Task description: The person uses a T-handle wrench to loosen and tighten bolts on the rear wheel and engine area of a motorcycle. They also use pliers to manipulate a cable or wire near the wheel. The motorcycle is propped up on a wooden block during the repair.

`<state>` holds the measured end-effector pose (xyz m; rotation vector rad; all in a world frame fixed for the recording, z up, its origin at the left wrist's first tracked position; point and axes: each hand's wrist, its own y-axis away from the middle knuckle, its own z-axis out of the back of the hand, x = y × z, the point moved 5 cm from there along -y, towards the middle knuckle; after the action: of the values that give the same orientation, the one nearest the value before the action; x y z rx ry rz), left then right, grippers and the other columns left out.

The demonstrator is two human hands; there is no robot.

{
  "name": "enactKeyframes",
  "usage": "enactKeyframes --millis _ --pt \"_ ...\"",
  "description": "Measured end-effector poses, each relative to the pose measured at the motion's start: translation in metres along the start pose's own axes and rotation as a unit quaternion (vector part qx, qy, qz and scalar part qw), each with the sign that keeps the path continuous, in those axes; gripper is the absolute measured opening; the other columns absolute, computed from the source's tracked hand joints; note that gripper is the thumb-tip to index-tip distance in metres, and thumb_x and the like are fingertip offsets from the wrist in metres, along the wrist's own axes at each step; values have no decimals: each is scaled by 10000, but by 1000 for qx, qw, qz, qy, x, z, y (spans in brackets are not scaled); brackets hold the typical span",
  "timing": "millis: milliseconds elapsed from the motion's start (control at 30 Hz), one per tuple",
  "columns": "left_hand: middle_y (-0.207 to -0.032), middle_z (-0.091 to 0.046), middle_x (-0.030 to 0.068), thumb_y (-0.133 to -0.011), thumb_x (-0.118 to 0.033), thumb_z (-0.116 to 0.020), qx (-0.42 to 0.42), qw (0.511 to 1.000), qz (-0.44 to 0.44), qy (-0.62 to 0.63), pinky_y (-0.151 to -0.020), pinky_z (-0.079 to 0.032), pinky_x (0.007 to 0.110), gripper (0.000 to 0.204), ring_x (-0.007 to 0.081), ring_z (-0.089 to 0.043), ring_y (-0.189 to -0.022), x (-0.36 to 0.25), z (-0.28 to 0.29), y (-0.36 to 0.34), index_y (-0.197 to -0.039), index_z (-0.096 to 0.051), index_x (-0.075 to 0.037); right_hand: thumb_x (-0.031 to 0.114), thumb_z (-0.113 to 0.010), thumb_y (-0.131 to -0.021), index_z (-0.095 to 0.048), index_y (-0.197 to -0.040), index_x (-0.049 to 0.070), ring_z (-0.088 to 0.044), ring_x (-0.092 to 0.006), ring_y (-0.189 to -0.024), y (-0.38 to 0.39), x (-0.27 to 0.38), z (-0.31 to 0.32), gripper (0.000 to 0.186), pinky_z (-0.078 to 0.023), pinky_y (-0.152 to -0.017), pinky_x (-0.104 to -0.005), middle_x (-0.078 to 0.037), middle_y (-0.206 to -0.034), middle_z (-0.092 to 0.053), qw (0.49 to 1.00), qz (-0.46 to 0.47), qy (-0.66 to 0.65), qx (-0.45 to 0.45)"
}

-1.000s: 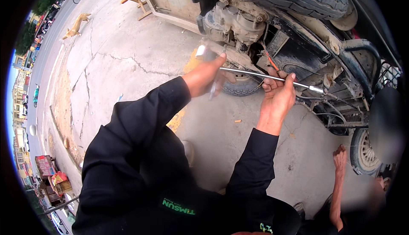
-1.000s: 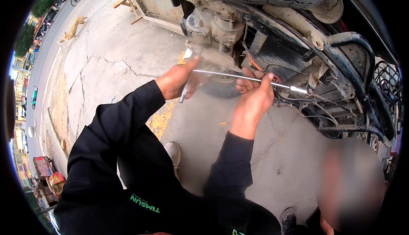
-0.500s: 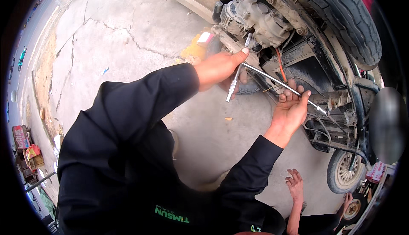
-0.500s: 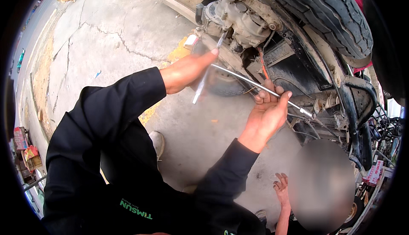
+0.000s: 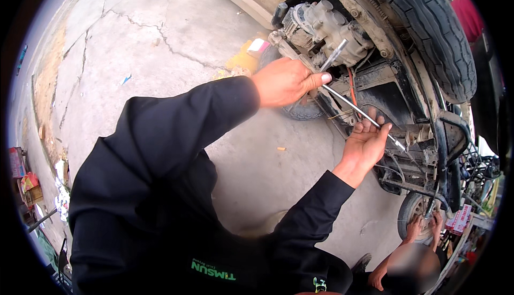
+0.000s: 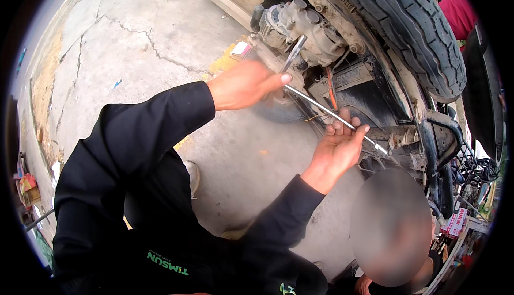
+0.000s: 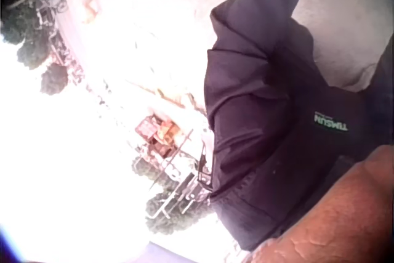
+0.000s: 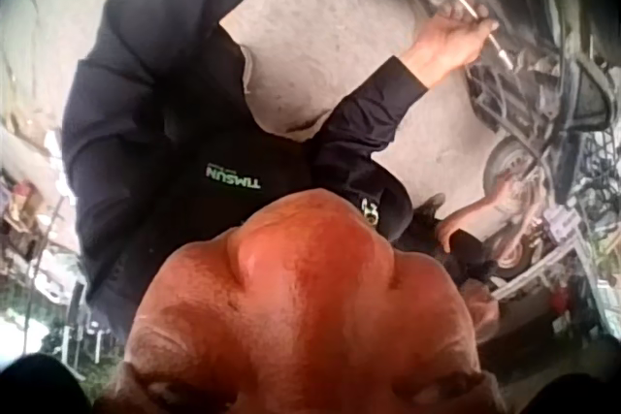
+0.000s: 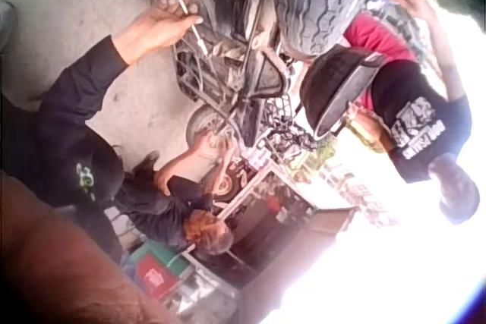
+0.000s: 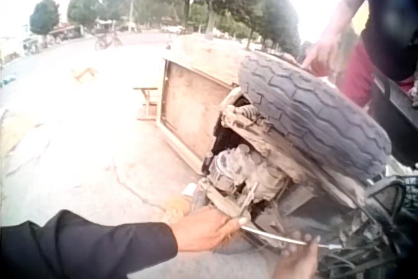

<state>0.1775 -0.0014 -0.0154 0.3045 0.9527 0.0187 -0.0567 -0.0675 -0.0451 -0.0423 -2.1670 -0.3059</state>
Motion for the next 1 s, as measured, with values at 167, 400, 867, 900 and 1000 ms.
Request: enactKeyframes --millis 167,400,867,900,1000 --pt "-877 -687 176 -987 -499 -379 27 911 125 392 -784 -490 350 593 226 -659 -775 13 -28 0 -1075 -623 34 380 -390 -1034 -515 -970 46 -533 -164 -614 -10 -4 17 363 -448 -549 -277 -226 -970 -666 1000 -7 6 -28" --pt "-1215 -586 221 -958 -334 -547 -162 955 -217 -124 -979 -448 427 477 332 -568 -1147 -7 -7 1 -1316 -524 -19 386 -412 -1024 -502 -1012 -12 -602 -222 -552 -8 0 7 408 -472 -489 -302 -225 -866 -656 999 1 -24 -32" --pt "-1196 -618 172 -954 -226 -555 -281 926 -201 -153 -1023 -409 389 383 289 -549 -1203 -23 -8 2 -1273 -566 -15 375 -378 -1037 -528 -961 -38 -620 -170 -527 -2 8 7 446 -492 -466 -255 -198 -828 -668 997 -9 -77 3" --pt "-1163 -633 170 -962 -238 -551 -228 945 -187 -144 -1002 -426 398 373 290 -570 -1171 -26 -9 -1 -1255 -579 -9 370 -380 -1037 -530 -960 -39 -619 -171 -527 -2 9 8 442 -492 -466 -255 -198 -826 -668 997 -8 -76 1" --pt "-738 -659 170 -987 -380 -484 -105 994 -9 -37 -701 -521 368 463 297 -659 -719 21 -15 -20 -1023 -662 46 357 -389 -1036 -534 -960 -41 -619 -176 -525 -1 7 1 430 -492 -467 -259 -197 -820 -667 998 -9 -59 3"
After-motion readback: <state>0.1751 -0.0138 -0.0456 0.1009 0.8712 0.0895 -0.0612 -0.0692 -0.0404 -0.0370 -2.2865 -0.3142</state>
